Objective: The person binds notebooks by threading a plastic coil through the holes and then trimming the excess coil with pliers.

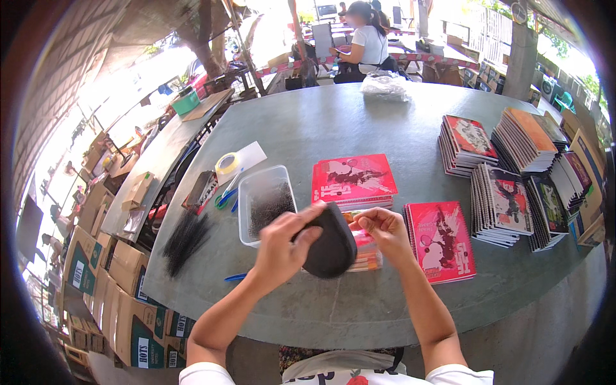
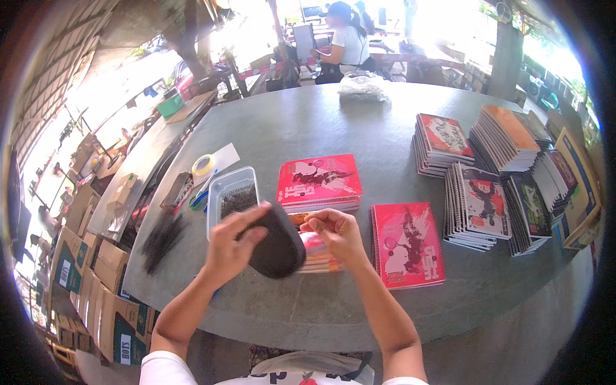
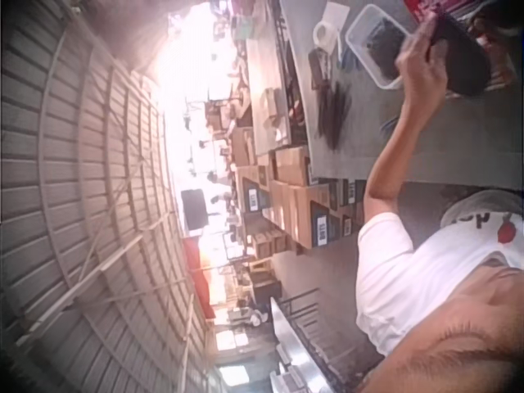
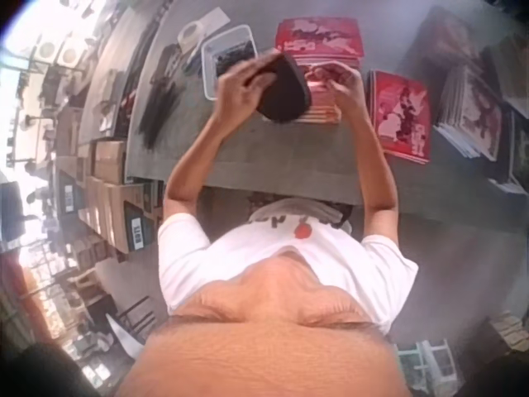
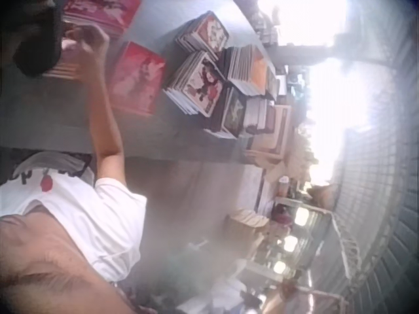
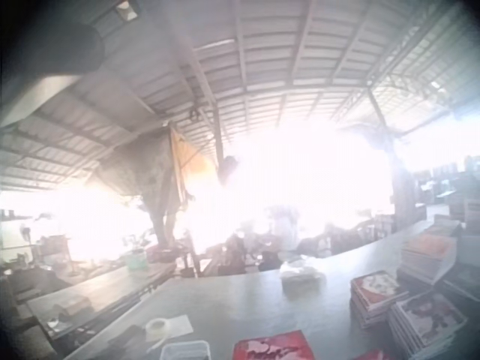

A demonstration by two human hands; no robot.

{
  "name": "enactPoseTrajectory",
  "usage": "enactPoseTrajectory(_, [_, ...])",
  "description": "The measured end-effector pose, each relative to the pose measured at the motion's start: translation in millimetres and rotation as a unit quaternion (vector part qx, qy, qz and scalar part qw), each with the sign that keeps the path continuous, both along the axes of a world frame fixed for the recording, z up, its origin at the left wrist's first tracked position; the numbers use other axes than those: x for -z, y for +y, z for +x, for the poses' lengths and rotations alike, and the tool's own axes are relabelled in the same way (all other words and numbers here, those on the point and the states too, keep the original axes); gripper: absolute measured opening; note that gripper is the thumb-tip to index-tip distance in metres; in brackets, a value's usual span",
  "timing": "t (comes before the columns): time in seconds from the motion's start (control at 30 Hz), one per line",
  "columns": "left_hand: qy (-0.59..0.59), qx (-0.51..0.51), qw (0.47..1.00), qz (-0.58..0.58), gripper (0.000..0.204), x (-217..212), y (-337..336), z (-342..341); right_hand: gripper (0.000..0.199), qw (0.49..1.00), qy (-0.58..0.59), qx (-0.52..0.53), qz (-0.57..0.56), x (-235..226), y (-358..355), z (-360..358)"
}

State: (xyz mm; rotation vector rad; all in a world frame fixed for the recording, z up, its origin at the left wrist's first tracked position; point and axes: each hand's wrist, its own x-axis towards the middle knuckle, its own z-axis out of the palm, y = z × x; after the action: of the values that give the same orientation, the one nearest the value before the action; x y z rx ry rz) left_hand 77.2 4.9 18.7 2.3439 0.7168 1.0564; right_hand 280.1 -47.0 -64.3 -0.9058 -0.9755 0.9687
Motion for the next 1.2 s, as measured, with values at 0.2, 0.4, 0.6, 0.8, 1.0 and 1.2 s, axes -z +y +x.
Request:
enactPoseTrajectory(0.2, [-0.154,-0.078,0.984,0.047,0.038,11,-13,-7,0.051,0.999,0.027,0.039,0.012,2,1,-9])
enactPoseTrajectory(0.4, [-0.096,-0.149,0.978,0.106,0.042,21,-4,-4,0.044,0.999,0.045,0.008,0.024,1,1,-7])
enactPoseTrajectory(0.6, [0.025,0.008,0.992,0.127,0.047,20,-5,10,0.052,0.998,0.066,-0.021,-0.009,4,-1,2])
enactPoseTrajectory(0.8, [0.074,0.036,0.992,0.1,0.042,39,-10,25,0.055,0.998,0.06,-0.035,-0.012,2,-3,2])
enactPoseTrajectory(1.0, [0.112,0.056,0.991,0.041,0.033,65,-23,33,0.051,0.995,0.068,-0.073,0.015,8,0,6])
enactPoseTrajectory(1.2, [0.187,0.12,0.975,0.004,0.031,115,-44,15,0.024,0.99,-0.109,-0.001,0.094,-4,3,-2])
